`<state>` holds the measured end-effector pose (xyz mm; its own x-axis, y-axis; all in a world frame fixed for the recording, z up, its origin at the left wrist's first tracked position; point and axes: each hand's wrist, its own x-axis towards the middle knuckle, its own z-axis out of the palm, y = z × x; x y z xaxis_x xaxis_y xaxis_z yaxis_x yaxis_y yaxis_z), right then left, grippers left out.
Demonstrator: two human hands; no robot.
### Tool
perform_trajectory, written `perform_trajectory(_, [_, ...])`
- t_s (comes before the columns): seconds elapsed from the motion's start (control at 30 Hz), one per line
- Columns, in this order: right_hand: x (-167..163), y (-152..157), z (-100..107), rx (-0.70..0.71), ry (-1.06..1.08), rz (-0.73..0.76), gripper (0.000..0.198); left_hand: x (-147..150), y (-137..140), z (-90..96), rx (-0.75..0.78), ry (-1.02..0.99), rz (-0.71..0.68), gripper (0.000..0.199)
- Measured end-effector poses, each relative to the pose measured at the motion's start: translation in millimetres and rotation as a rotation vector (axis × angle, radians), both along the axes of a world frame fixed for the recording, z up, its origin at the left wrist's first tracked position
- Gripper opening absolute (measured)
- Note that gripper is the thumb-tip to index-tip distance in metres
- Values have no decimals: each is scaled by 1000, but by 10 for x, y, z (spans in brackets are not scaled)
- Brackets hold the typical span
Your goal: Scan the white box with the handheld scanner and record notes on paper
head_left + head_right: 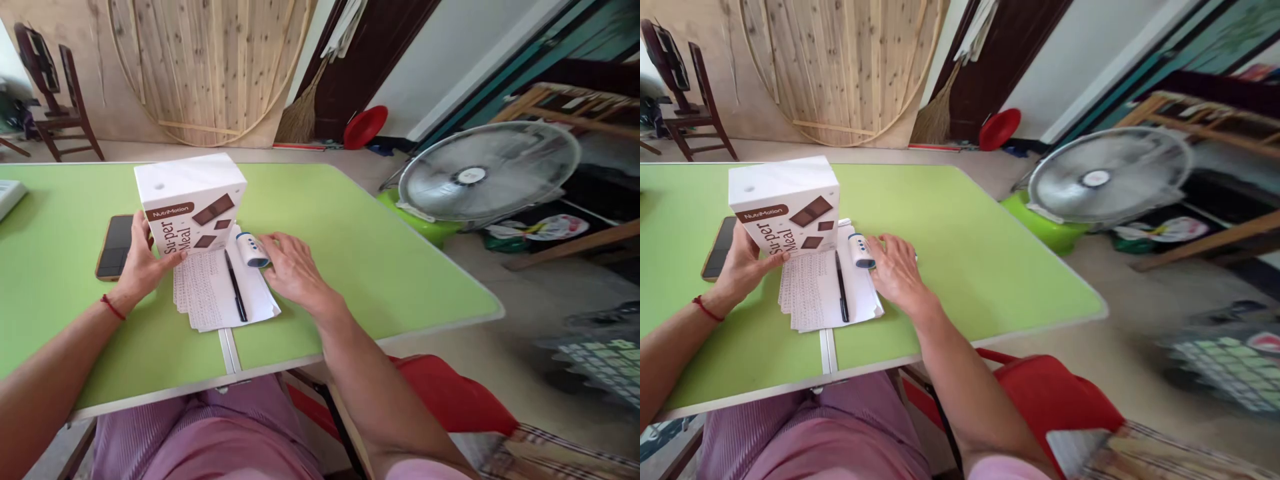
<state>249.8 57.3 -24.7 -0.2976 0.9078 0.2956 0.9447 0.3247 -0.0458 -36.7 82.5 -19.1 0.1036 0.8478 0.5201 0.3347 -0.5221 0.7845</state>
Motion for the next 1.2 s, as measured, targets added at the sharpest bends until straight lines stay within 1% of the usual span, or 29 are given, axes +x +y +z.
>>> perform_trajectory(0.03, [1, -1, 25, -65, -26, -34, 58, 5, 36, -48, -19, -36, 17, 83])
perform_trajectory(0.1, [-9, 2, 79, -174, -48, -83, 52, 19, 72, -101, -21, 12, 105, 75])
perform_trajectory(0.17, [-28, 13, 126, -238, -50, -107, 47, 35, 68, -102, -30, 56, 215, 70])
perform_trajectory(0.2, [-39, 19, 143, -248, -48, -115, 45, 42, 56, -89, -43, 44, 239, 70])
perform_trajectory(0.27, [-55, 31, 163, -234, -43, -136, 45, 58, 14, -46, -69, -35, 209, 72])
perform_trajectory(0.33, [-62, 42, 160, -218, -30, -156, 45, 72, -42, 7, -69, -116, 125, 70])
perform_trajectory(0.4, [-54, 58, 139, -217, -5, -168, 42, 84, -101, 58, -69, -126, 76, 62])
perform_trajectory(0.47, [-33, 78, 113, -220, 48, -172, 36, 91, -148, 97, -79, -102, 64, 57])
perform_trajectory(0.53, [-11, 87, 110, -193, 191, -186, 32, 92, -169, 114, -89, -87, 39, 56])
perform_trajectory(0.57, [-6, 79, 127, -159, 308, -204, 34, 91, -170, 111, -87, -82, 25, 56])
perform_trajectory(0.63, [-23, 17, 209, -78, 620, -222, 39, 87, -156, 86, -65, -53, 21, 54])
perform_trajectory(0.67, [-51, -40, 271, -55, 793, -202, 39, 83, -145, 65, -52, -28, 33, 54])
perform_trajectory(0.7, [-94, -114, 341, -63, 964, -150, 40, 80, -133, 42, -39, -3, 48, 55])
perform_trajectory(0.73, [-152, -200, 413, -116, 1119, -61, 37, 77, -122, 18, -25, 22, 66, 57])
perform_trajectory(0.77, [-226, -294, 481, -200, 1254, 46, 31, 76, -112, -5, -9, 43, 83, 59])
perform_trajectory(0.8, [-314, -389, 537, -320, 1359, 140, 26, 76, -102, -23, 5, 57, 97, 61])
perform_trajectory(0.83, [-412, -478, 576, -445, 1451, 208, 25, 78, -94, -36, 16, 63, 106, 62])
perform_trajectory(0.87, [-518, -558, 593, -548, 1545, 247, 27, 83, -87, -43, 20, 58, 104, 62])
perform_trajectory(0.93, [-730, -675, 561, -668, 1733, 273, 31, 99, -77, -42, 10, 11, 68, 60])
perform_trajectory(1.0, [-911, -734, 457, -694, 1862, 245, 32, 122, -73, -29, -15, -72, -1, 60])
perform_trajectory(1.03, [-980, -745, 390, -680, 1882, 217, 32, 132, -73, -22, -27, -115, -37, 61])
perform_trajectory(1.1, [-1067, -743, 259, -647, 1860, 155, 30, 149, -76, -12, -50, -173, -86, 62])
perform_trajectory(1.2, [-1082, -709, 132, -624, 1801, 87, 23, 155, -73, -20, -64, -178, -83, 59])
